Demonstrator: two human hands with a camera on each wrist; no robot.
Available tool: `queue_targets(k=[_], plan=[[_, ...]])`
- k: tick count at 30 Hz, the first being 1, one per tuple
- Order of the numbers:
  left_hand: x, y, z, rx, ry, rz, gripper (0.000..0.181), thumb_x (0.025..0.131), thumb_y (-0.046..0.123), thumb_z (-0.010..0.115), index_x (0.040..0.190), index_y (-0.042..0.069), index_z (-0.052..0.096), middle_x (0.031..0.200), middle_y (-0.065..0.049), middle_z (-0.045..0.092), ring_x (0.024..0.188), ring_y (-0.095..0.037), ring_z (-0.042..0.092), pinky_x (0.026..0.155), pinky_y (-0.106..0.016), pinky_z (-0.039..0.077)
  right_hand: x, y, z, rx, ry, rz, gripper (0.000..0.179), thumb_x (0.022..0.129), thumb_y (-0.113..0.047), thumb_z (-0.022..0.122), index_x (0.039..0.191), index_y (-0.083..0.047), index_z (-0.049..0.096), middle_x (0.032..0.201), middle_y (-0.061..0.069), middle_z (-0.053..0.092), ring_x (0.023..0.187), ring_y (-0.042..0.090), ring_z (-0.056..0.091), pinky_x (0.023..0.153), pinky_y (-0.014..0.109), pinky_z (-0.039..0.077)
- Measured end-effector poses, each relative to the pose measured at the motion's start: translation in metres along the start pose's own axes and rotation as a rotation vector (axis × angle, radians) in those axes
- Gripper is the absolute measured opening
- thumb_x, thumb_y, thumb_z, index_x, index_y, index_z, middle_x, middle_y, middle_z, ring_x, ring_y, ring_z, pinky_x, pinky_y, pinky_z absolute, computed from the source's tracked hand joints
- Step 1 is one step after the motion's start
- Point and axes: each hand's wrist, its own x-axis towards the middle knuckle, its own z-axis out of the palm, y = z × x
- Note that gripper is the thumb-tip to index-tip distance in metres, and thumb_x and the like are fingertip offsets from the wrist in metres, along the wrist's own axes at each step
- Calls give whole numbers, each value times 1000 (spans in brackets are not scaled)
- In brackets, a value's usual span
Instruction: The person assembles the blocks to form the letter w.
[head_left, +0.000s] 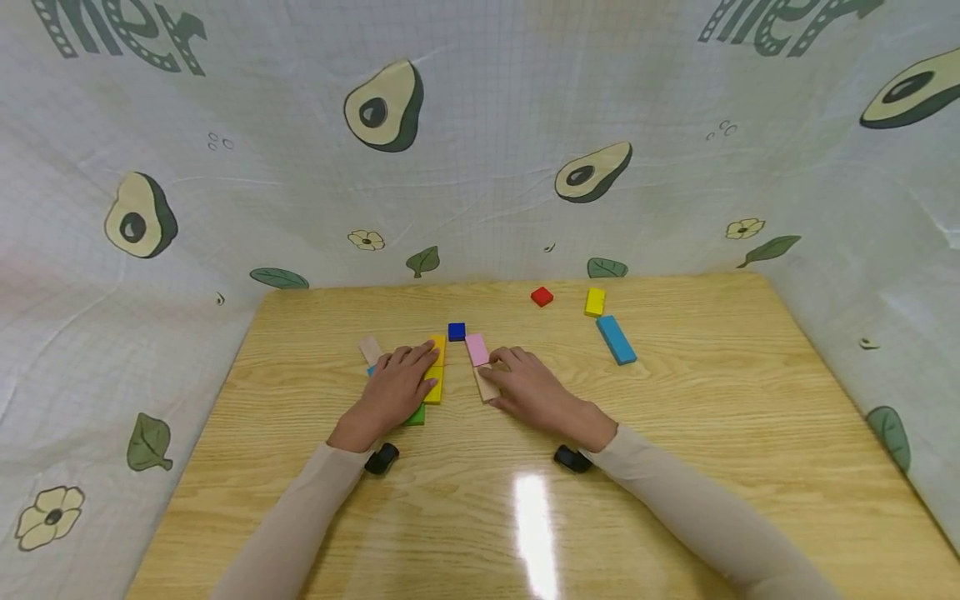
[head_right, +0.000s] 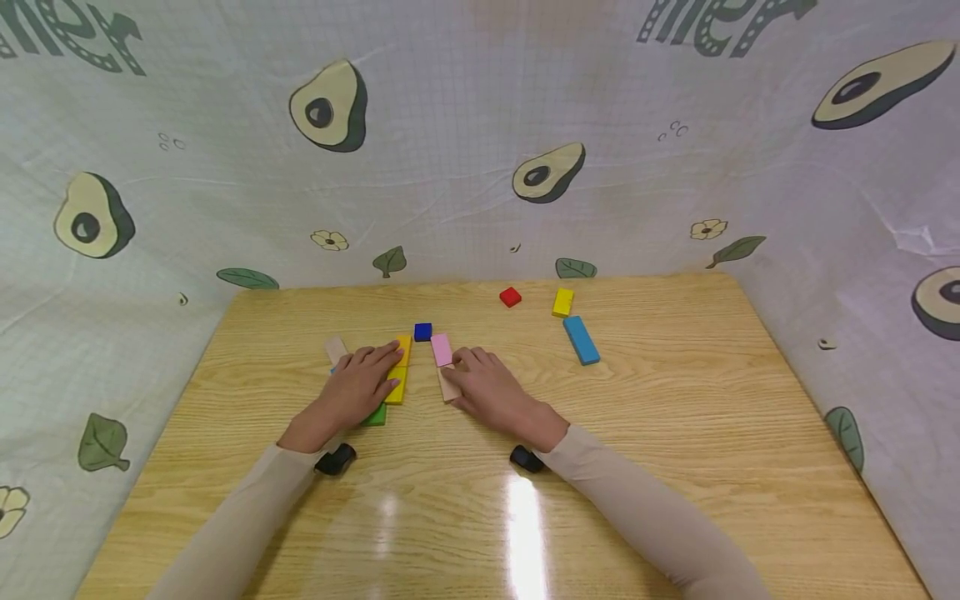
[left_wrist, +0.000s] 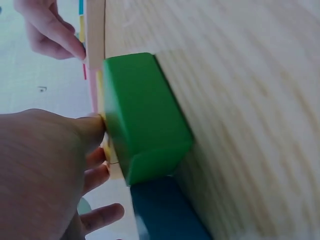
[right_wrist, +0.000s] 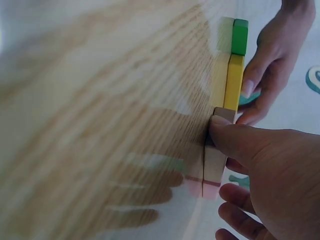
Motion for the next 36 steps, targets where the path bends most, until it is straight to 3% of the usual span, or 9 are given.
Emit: queue_targets(k=[9, 17, 26, 36], plan=[[7, 3, -3, 97, 51, 28, 50, 109, 31, 62, 151, 5, 57, 163, -16, 46, 145, -39, 45, 119, -57, 35, 1, 2, -1, 31, -21, 34, 51, 98, -29, 79, 142, -6, 67, 140, 15, 60, 125, 33, 56, 107, 50, 49], [15, 36, -2, 46, 72, 54, 51, 110, 35, 59, 153, 8, 54, 162, -15, 48, 146, -39, 45, 119, -59, 35, 1, 21, -17, 61, 46, 164, 50, 101, -26, 75, 144, -4, 64, 143, 17, 58, 132, 37, 55, 113, 56, 44], [29, 67, 4, 43, 87, 8, 54, 110, 40, 57, 154, 9, 55, 163, -11, 48, 147, -39, 45, 118, -60, 36, 4, 58, -32, 58, 133, 354, 55, 102, -25, 74, 147, 1, 59, 147, 23, 55, 134, 43, 51, 114, 58, 41], [32, 75, 16, 88, 131, -23, 57, 107, 42, 64, 151, 7, 57, 159, -12, 53, 143, -37, 48, 115, -57, 41, 15, 88, -28, 39, 152, 460, 49, 103, -23, 72, 142, 5, 60, 143, 28, 55, 129, 48, 52, 109, 60, 44]])
